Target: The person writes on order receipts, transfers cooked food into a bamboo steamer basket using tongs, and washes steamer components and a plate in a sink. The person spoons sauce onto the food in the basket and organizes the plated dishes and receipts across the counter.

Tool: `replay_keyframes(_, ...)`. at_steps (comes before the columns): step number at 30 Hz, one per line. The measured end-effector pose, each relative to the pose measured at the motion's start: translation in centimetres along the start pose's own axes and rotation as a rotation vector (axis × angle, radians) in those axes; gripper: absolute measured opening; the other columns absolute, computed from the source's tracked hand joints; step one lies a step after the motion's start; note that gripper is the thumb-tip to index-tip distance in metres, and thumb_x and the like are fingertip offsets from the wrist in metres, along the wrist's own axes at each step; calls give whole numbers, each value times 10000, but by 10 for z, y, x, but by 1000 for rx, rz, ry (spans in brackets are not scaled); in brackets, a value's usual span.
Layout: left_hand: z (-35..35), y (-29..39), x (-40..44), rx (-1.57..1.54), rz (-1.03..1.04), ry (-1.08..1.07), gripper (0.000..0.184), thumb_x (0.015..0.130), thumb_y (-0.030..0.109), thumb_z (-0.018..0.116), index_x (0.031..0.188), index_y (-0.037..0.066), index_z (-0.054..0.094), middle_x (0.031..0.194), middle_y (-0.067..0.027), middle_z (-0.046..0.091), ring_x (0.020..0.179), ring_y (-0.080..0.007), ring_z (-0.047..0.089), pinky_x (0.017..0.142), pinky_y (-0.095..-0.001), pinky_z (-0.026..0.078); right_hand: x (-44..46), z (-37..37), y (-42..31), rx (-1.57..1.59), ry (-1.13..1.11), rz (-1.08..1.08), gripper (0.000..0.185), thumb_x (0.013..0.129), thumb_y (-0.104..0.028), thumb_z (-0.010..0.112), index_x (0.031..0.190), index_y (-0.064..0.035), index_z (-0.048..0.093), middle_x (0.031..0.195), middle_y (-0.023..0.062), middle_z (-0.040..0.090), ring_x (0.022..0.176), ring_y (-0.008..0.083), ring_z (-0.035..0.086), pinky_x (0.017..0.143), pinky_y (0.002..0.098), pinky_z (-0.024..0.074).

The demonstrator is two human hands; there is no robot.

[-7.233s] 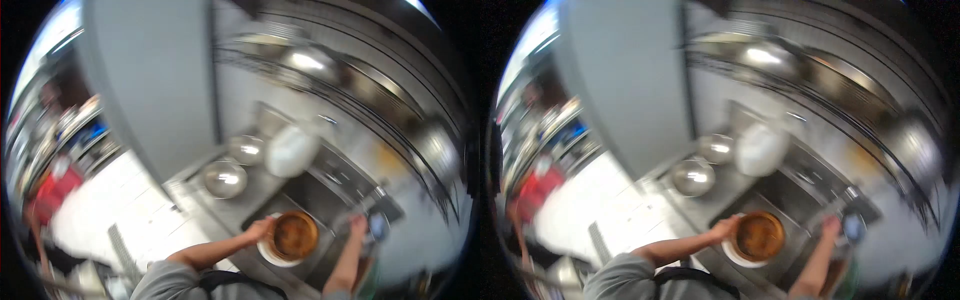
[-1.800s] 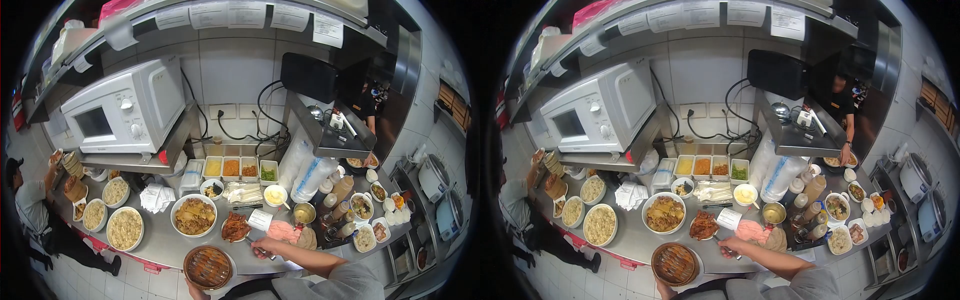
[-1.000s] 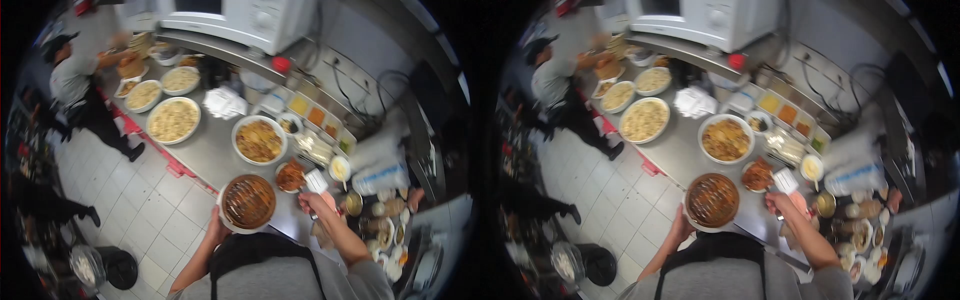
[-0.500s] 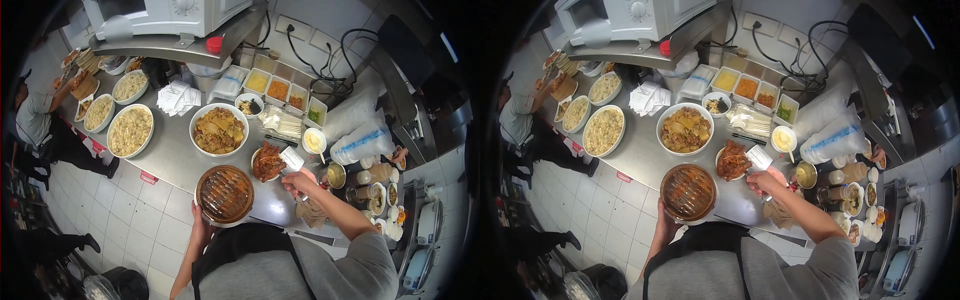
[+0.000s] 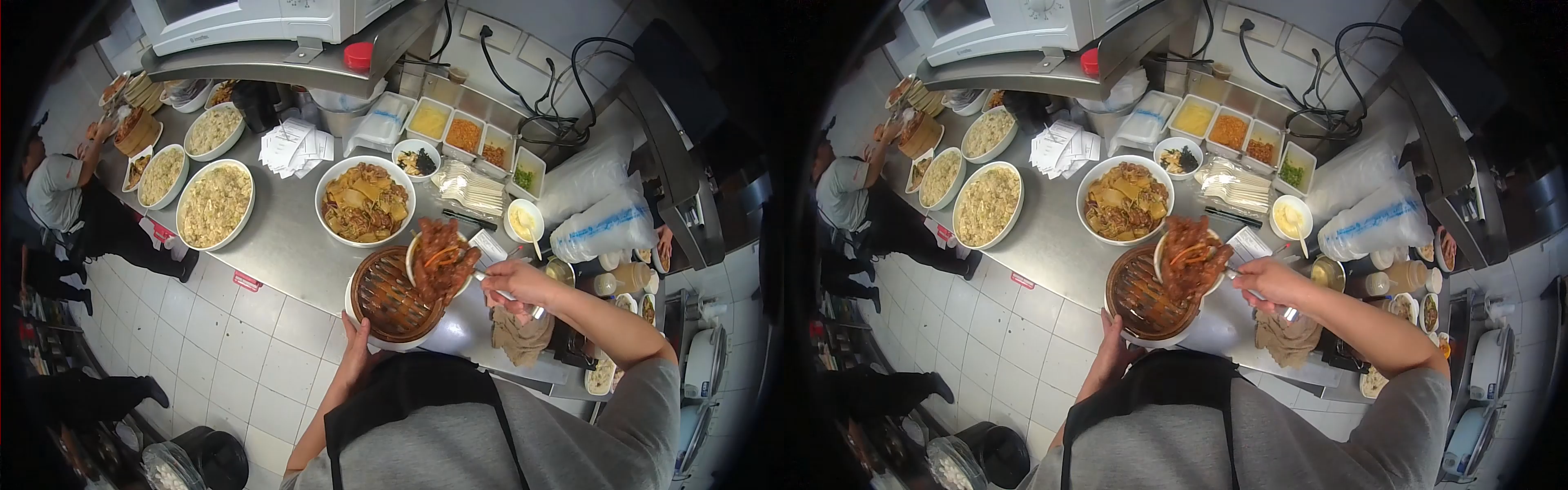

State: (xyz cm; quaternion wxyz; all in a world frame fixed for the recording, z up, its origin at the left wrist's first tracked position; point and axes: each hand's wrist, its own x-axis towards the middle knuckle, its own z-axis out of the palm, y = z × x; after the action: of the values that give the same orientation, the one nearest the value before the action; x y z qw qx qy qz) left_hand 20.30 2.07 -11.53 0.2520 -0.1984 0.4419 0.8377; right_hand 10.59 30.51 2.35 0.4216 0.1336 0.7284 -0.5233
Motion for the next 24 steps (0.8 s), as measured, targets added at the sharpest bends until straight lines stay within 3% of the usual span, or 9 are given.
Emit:
replay_keyframes(8,-6,3,-8,76,7,-6,933,876,419,511,1368,210,-254,1474,-147,-5,1349,-326,107,1024,-580,188,26,44,-5,-193,-108,87,222,878,-153,513,696,-34,472,526,24,458,359,107,410,315,264,310)
replay_keyframes(11,-4,11,-15,137,-10,-25,917,876,377,507,1382,135,-219,1480,-138,-49,1364,-284,41,1003,-588,225,41,49,0,-244,-120,115,232,877,-164,518,689,-36,473,519,24,457,363,110,417,324,271,324)
replay_keyframes(17,-25,-4,-9,256,55,-92,949,849,272,568,1392,109,-193,1471,-169,-50,1349,-284,111,1008,-519,256,38,52,-9,-427,-82,120,236,882,-202,515,733,-19,515,533,29,481,391,122,454,352,282,359)
replay_keyframes(21,-41,-31,4,820,391,55,1129,725,284,724,1384,33,-157,1431,-283,-76,1348,-372,38,1040,-488,198,6,31,-31,-753,-117,80,262,899,-254,482,816,-14,542,563,30,526,426,130,506,394,272,399)
replay_keyframes(24,-31,-22,-3,1096,574,160,1305,573,355,831,1373,-20,-130,1400,-341,-97,1332,-440,-35,1061,-478,139,9,-2,-16,-610,0,12,290,912,-302,462,887,-24,539,668,45,586,512,136,564,430,267,428)
